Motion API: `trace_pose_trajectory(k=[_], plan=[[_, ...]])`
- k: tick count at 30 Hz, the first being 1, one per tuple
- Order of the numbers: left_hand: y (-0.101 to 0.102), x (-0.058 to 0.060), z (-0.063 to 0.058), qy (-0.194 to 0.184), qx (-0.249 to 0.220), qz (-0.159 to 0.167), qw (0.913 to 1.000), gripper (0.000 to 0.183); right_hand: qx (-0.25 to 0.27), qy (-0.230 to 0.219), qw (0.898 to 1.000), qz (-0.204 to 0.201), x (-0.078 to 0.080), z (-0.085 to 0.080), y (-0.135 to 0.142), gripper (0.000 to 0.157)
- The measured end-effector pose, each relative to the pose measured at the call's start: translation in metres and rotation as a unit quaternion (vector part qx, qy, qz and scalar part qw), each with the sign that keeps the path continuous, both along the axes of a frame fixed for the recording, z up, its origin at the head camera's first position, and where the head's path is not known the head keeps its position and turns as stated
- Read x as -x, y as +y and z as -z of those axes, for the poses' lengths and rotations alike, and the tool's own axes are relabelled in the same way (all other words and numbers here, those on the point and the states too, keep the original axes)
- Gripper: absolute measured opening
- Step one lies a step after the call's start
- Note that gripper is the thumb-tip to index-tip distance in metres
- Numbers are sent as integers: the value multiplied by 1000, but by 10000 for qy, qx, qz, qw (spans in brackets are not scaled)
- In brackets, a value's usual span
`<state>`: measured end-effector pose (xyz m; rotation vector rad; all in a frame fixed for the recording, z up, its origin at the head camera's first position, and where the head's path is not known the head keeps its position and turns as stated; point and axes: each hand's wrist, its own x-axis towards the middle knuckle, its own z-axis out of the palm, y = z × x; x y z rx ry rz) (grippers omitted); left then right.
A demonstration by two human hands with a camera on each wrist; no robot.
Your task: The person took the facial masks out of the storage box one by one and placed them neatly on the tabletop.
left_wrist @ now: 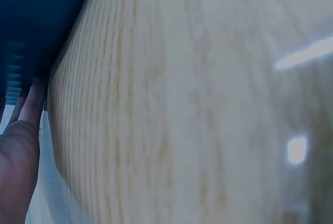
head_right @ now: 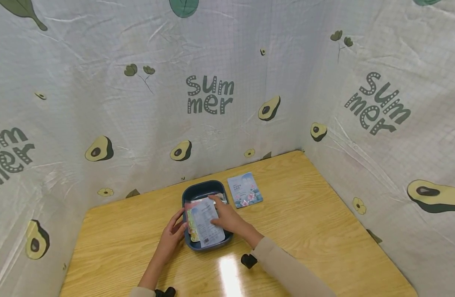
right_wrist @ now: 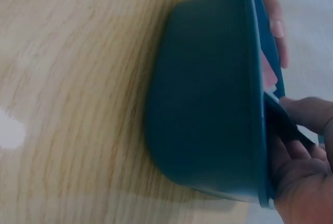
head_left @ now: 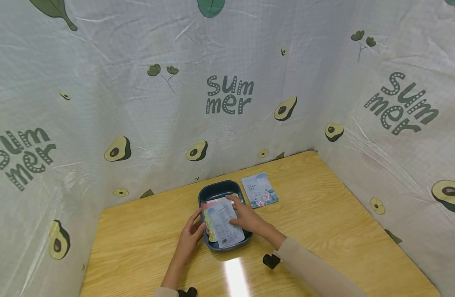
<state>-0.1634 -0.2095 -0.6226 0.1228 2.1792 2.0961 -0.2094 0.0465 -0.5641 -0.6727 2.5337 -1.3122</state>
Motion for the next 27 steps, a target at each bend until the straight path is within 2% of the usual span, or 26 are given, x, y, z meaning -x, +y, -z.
trace_pose_trajectory(k=[7, 16, 27], plan=[[0, 1, 1, -58, 63, -84, 9999, 55, 408, -40, 9987, 316, 0, -5, 3, 76], [1, 1, 0, -32, 184, -67, 9998, 55, 360, 427, 9970, 544, 0, -21, 15, 72], [1, 3, 4, 209, 177, -105, 9996, 57, 463, 609, 9925, 949, 12, -30, 28, 74]])
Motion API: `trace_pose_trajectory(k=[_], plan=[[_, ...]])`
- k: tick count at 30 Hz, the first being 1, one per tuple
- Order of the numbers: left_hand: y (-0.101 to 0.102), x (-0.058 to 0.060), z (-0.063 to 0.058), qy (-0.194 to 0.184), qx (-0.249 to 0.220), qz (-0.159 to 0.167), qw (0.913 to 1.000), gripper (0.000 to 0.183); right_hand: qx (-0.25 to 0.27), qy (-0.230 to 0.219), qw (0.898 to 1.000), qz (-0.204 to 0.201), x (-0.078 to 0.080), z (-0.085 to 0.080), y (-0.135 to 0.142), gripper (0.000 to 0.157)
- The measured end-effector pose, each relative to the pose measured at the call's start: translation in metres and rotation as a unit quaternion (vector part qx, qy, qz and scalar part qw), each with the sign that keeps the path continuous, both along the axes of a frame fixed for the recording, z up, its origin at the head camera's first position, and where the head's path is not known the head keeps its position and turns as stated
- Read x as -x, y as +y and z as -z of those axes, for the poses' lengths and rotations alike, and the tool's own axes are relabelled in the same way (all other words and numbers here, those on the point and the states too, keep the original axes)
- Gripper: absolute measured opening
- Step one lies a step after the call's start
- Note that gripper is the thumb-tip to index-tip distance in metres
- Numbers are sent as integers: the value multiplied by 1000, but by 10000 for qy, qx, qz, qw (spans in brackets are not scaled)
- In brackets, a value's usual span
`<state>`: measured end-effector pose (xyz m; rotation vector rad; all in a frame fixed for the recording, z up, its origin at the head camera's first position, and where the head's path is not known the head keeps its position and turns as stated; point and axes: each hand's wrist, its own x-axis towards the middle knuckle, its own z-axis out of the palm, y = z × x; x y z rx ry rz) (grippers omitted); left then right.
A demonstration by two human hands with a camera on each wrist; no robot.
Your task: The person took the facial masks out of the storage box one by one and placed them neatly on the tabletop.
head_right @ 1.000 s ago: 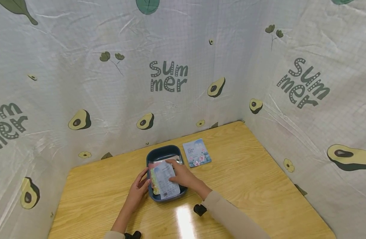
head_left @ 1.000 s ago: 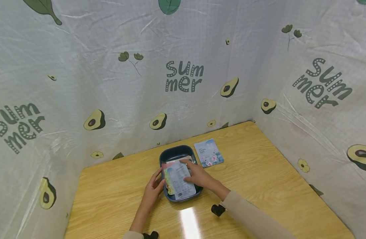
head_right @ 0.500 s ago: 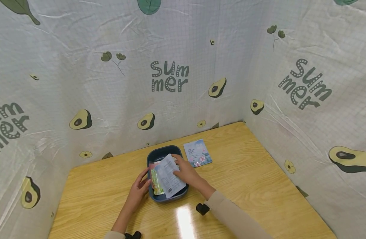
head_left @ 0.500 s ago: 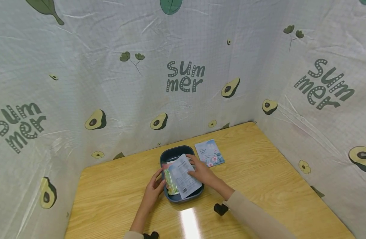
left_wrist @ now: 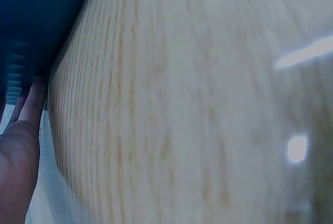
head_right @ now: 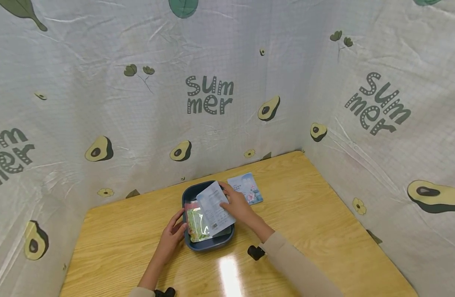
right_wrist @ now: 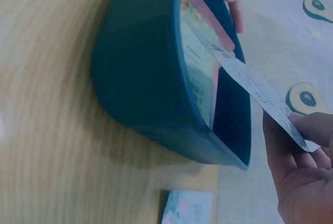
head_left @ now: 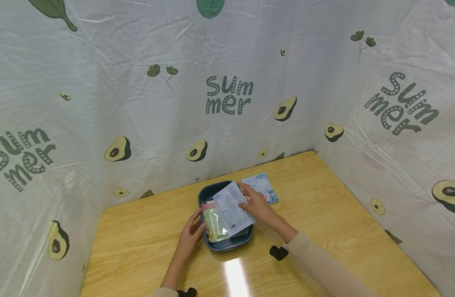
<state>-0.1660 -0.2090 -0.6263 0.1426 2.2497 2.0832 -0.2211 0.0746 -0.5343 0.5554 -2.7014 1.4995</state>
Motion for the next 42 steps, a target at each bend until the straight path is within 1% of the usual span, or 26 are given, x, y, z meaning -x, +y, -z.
trace_pose_trajectory(k=[3, 6, 9, 13, 20, 27, 33, 36, 42], plan=[[0, 0, 0, 5, 28, -11, 10000, 57, 7, 18, 10000, 97, 2, -2, 5, 73], [0, 0, 0, -37, -51, 13, 10000, 57, 137, -4, 9998, 150, 4, -6, 10, 73], [1, 0, -1, -60, -203, 49, 9998, 57, 345, -55, 9993, 133, 6, -9, 14, 73], [2, -1, -3, -84, -309, 54, 9995, 57, 394, -131, 9991, 106, 8, -9, 19, 74], [2, 0, -3, -124, -254, 56, 9996, 58, 369, -215, 9989, 205, 10, -8, 29, 74], [1, 1, -4, -116, -175, 97, 9997, 57, 459, -458, 9974, 310, 10, -12, 39, 76], [0, 2, -2, -128, -99, 78, 9998, 58, 384, -491, 9973, 384, 13, -13, 45, 76], [0, 1, -1, -131, -141, 90, 9998, 58, 412, -513, 9972, 365, 13, -14, 48, 77], [0, 0, 0, -141, -225, 82, 9996, 58, 752, -538, 9955, 192, 15, -16, 51, 77]])
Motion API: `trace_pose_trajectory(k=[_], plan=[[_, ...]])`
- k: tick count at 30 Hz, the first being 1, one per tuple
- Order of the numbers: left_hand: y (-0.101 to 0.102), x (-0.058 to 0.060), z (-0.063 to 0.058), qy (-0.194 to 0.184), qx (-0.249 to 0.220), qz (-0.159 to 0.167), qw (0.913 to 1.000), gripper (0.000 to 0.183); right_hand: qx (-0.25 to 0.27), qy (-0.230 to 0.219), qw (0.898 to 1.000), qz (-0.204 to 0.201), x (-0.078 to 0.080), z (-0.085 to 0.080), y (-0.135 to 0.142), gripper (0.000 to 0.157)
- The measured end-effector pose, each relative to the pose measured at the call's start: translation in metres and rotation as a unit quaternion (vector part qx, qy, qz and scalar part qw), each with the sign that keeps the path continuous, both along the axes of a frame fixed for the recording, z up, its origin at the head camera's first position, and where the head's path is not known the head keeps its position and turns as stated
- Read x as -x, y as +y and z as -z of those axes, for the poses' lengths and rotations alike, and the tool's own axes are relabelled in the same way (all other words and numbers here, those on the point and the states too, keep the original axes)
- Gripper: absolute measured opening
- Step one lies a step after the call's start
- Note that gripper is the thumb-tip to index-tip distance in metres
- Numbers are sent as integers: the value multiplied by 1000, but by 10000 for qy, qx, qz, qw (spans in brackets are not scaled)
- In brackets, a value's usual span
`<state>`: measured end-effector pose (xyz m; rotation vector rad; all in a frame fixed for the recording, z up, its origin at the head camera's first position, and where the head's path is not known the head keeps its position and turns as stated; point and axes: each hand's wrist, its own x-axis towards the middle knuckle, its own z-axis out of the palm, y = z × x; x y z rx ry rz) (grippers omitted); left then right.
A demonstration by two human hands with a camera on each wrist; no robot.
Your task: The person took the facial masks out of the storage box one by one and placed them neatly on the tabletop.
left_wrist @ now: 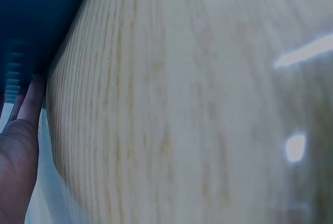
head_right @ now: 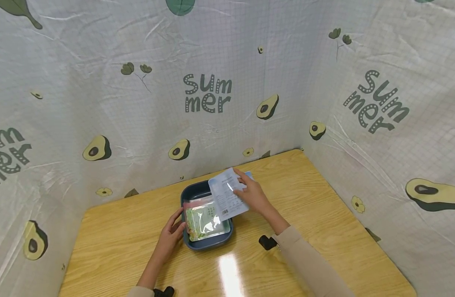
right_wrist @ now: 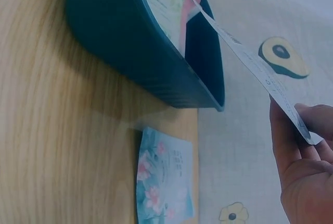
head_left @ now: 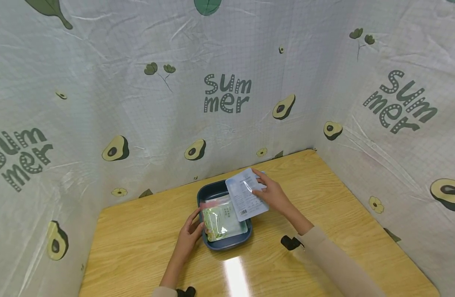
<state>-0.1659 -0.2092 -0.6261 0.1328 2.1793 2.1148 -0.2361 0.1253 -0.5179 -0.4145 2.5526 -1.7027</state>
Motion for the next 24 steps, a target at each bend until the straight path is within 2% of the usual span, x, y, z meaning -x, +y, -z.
trace_pose_trajectory(k=[7, 15, 24], plan=[[-1, -1, -1, 40, 49, 6, 10000, 59, 17, -88, 9999, 137, 5, 0, 5, 79], [0, -1, -2, -34, 90, -27, 10000, 58, 2, 26, 9998, 179, 9, -1, 11, 78], [0, 1, -6, -4, 401, -68, 9992, 59, -7, 25, 9998, 185, 10, -3, 21, 78]])
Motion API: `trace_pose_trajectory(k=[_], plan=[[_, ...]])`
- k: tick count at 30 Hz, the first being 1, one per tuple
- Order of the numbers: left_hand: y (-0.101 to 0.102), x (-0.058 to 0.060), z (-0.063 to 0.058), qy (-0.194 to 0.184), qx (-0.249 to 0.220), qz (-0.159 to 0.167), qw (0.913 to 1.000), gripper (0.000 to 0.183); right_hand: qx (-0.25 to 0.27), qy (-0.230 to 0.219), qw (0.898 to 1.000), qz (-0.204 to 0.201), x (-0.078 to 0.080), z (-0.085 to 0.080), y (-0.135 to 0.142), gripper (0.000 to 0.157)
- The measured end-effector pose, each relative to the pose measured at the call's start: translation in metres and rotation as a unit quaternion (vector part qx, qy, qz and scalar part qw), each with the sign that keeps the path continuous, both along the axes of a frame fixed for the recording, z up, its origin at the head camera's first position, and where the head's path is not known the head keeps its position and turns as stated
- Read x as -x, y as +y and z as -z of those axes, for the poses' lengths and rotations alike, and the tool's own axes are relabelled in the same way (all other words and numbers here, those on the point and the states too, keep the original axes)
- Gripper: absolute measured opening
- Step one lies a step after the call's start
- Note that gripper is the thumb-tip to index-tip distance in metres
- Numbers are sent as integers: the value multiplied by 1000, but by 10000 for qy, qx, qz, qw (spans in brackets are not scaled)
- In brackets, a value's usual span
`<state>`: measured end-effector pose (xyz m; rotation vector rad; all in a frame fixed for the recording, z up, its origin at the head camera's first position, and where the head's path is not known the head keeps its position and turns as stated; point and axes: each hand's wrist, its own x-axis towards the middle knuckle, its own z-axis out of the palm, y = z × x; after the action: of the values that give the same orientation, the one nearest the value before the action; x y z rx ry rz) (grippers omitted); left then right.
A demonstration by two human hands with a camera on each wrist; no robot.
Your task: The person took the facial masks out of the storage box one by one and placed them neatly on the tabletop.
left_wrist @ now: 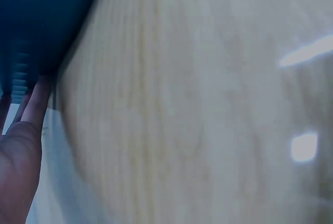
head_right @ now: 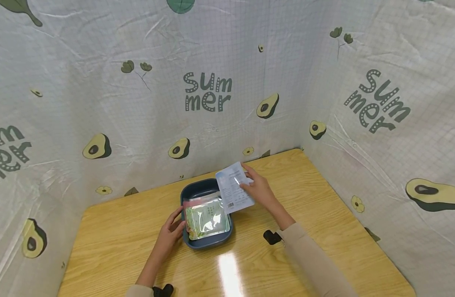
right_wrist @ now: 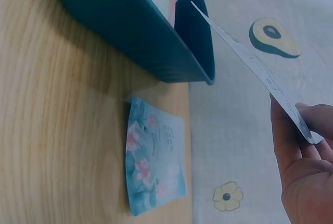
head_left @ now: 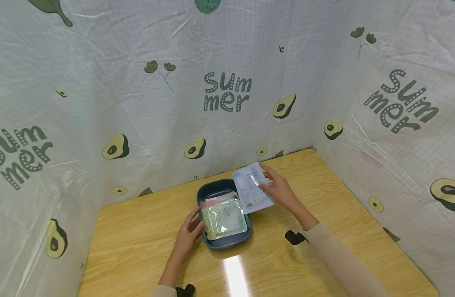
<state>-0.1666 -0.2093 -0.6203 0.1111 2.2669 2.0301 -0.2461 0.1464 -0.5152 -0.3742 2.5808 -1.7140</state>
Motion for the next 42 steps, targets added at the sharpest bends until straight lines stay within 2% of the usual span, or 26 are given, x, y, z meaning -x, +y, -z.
trace_pose_trajectory(k=[9, 24, 31, 42], plan=[[-2, 4, -6, 37, 322, -74, 9994, 59, -52, 16, 10000, 35, 1, -4, 5, 78], [-3, 5, -4, 65, 249, -72, 9996, 59, -38, 26, 9998, 174, 8, 0, 12, 78], [-3, 5, -4, 130, 209, -12, 9997, 58, 53, 18, 9996, 279, 4, 1, 21, 77], [-3, 6, -5, 126, 289, -75, 9995, 58, -239, 195, 9987, 412, 8, -3, 38, 77]])
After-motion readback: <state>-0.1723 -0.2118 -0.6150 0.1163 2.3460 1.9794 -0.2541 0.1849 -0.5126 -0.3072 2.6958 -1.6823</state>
